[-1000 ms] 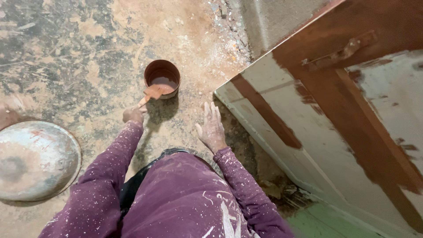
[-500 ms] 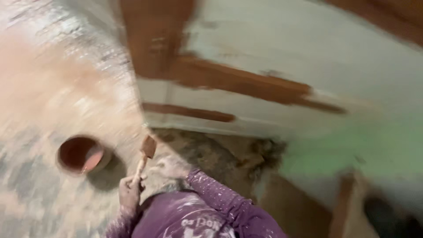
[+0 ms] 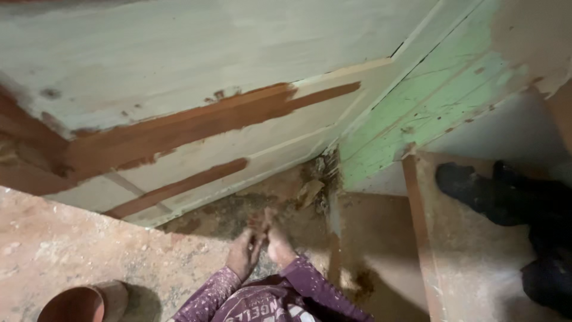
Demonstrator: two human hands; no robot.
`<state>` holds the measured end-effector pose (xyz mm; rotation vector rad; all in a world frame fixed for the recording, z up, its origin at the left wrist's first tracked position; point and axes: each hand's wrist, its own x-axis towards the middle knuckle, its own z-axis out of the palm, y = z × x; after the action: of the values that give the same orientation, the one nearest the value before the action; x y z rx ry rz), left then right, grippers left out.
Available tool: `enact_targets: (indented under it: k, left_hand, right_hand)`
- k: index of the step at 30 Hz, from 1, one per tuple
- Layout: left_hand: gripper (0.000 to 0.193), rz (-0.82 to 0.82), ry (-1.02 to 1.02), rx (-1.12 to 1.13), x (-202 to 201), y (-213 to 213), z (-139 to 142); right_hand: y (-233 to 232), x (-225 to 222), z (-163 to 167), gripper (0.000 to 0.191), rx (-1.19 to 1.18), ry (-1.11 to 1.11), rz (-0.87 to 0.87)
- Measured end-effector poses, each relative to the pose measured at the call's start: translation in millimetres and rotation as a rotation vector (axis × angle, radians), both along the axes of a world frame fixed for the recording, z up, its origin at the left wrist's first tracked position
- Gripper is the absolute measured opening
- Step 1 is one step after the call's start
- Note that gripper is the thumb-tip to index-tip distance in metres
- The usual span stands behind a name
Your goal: The person paints a wooden door panel with reddish-brown paint using a brush, applying strokes along the frame and rails while standing on a staircase. They dip the brush into a paint pot on the floor and continue coating the bare wood sections of the door.
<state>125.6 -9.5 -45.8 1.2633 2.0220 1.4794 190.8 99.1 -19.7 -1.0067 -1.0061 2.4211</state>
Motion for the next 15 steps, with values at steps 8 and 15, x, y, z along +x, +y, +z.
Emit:
enact_targets:
  k: [8,15]
  left_hand:
    - [0.029,-0.178,-0.236,-0.087,-41.6,12.7,22.6]
    - [0.031,-0.125,-0.439,0.129,-76.8,13.7,89.3]
  right_hand:
    - [92.5,51.7,33.3,0.026,0.387,0.029,-0.1]
    - [130.0,47.5,158.5,0.047,0.418,-0.013,0.108]
